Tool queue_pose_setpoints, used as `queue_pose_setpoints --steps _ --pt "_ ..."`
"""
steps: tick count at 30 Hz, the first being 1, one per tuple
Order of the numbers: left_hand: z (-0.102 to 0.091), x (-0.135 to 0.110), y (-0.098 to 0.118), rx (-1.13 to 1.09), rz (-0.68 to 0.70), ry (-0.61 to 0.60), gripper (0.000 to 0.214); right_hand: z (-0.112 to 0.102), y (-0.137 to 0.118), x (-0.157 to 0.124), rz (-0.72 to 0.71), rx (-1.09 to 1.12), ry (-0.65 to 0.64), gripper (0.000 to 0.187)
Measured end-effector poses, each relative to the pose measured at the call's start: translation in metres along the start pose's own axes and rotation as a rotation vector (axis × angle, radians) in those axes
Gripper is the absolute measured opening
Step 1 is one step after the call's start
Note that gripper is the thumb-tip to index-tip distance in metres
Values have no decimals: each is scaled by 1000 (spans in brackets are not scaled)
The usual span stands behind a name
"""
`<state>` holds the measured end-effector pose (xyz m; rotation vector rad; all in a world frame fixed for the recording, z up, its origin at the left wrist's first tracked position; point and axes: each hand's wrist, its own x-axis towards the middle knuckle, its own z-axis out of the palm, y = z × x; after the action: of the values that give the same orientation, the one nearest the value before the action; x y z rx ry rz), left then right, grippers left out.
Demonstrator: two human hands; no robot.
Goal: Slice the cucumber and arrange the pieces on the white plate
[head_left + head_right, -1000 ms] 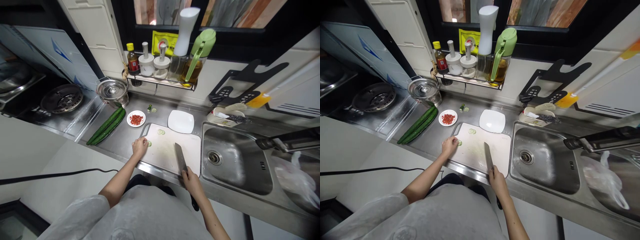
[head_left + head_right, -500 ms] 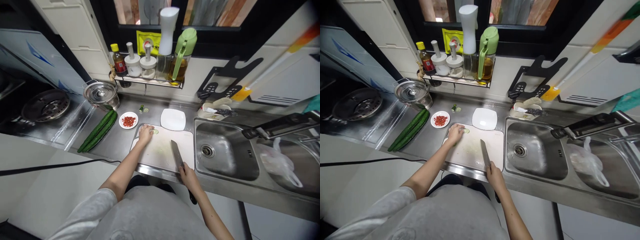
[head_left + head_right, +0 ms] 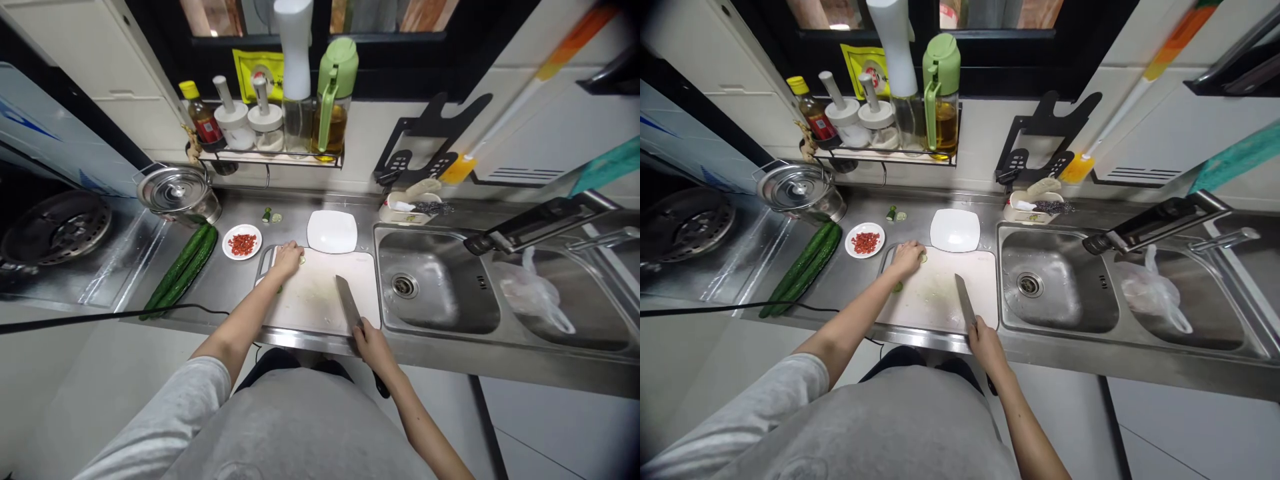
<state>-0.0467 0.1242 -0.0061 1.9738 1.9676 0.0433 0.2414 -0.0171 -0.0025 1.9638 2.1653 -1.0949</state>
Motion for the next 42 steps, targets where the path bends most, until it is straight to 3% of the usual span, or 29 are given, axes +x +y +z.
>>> queue_pose_setpoints --steps 3,6,10,14,20,26,42 --pt "-5 0 1 -19 -8 17 19 -1 -1 1 -10 -15 11 23" --pt "-9 -5 4 -166 -134 3 14 -3 -4 2 -22 -8 13 25" --pt "-2 -20 10 -430 -283 -112 17 -5 -10 3 -9 -39 -13 24" --pt "12 -37 18 -440 -338 -211 16 -6 -21 2 -32 -124 -56 22" --pt "16 -46 21 -198 -313 -183 12 -10 -49 0 -29 -256 -176 20" --pt "16 -40 19 -215 -245 -176 12 -11 -69 4 -46 -318 -235 20" --pt "25 -39 16 -256 -232 -159 13 -14 -75 15 -86 -448 -255 23"
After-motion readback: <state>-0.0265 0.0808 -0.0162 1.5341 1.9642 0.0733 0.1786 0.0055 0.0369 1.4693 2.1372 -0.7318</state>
